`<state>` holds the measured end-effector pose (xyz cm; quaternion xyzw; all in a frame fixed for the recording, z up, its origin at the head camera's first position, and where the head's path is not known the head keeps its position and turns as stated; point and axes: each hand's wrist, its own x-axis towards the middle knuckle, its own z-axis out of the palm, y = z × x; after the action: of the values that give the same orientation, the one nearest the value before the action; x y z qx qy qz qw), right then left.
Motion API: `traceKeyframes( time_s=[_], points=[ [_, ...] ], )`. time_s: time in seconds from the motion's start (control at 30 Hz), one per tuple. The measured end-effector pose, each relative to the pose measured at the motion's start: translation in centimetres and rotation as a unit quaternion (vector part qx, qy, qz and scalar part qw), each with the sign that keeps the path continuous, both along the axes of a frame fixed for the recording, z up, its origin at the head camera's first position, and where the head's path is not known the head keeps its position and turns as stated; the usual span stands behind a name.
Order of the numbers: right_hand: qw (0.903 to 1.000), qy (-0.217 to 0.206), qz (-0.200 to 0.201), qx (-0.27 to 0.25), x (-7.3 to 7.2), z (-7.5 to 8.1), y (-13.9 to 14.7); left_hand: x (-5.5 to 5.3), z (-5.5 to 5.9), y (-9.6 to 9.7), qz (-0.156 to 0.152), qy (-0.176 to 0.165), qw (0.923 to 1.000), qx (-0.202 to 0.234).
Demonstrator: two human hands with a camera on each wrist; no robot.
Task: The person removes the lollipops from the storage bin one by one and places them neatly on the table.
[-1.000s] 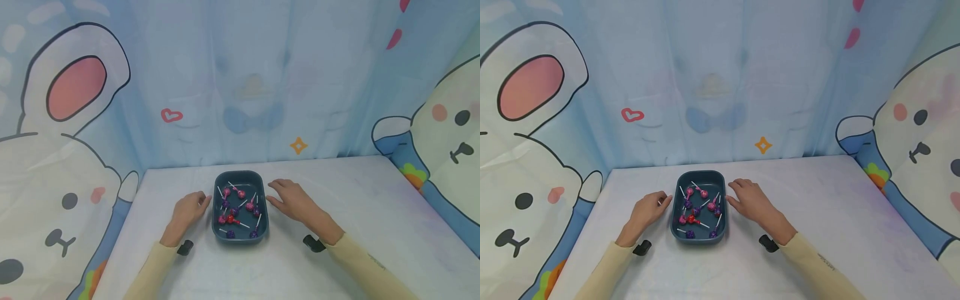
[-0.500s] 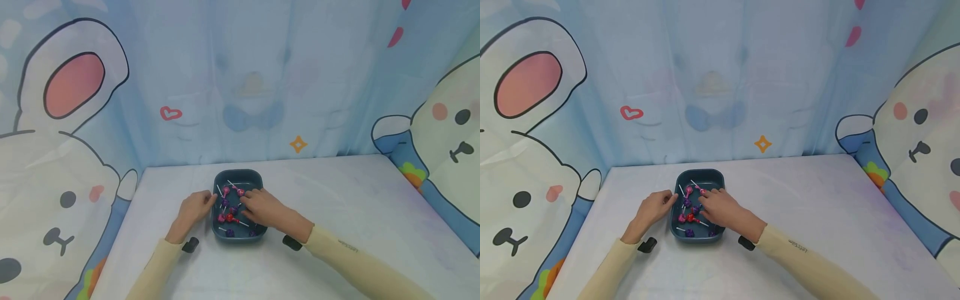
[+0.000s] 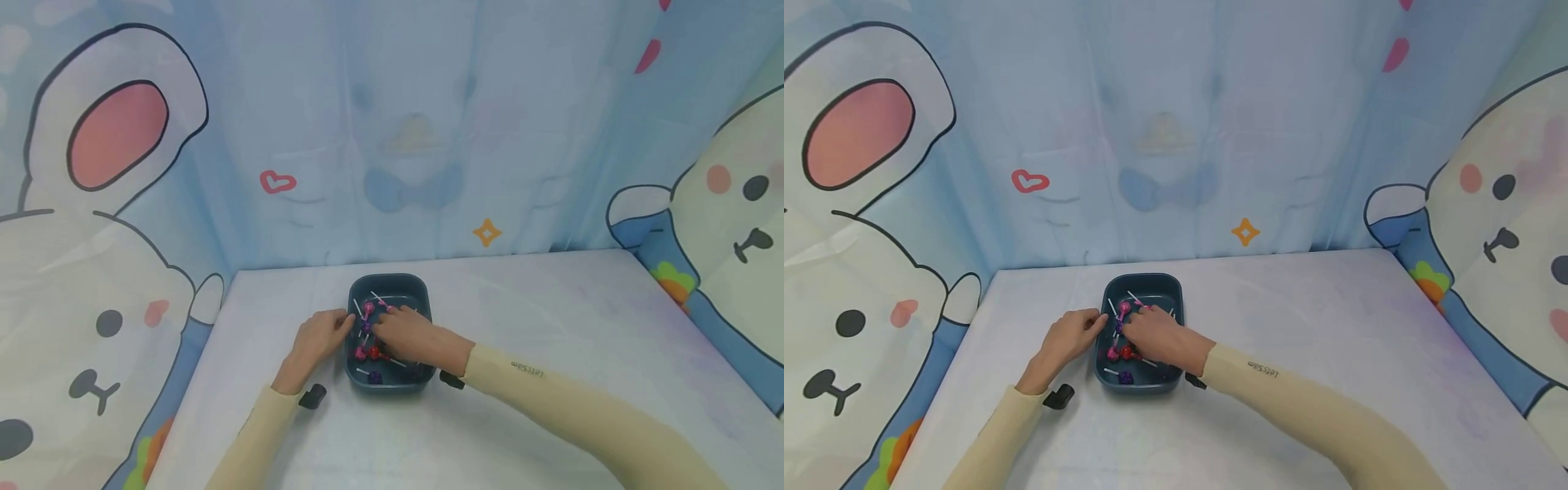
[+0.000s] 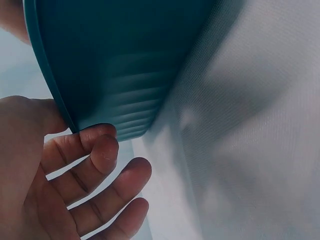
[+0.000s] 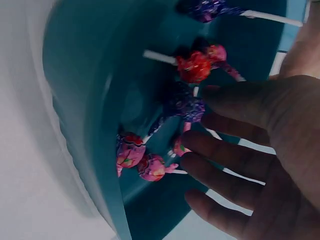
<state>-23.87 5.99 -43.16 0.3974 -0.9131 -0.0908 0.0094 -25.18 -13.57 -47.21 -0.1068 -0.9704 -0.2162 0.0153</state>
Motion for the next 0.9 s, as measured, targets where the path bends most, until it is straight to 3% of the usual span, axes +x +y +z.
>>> traceKeyframes(
  time_s=[0.43, 0.9],
  points=[
    [0.9996, -0.01, -0.002, 0.025, -1.8, -1.4, -1.1, -0.1, 0.0, 0.0, 0.002, -0.005, 0.9999, 0.009],
    [0.9996, -0.007, 0.012, 0.024, -2.6, -2.0, -1.2, -0.1, 0.0, 0.0, 0.005, -0.011, 0.9999, 0.009]
  ],
)
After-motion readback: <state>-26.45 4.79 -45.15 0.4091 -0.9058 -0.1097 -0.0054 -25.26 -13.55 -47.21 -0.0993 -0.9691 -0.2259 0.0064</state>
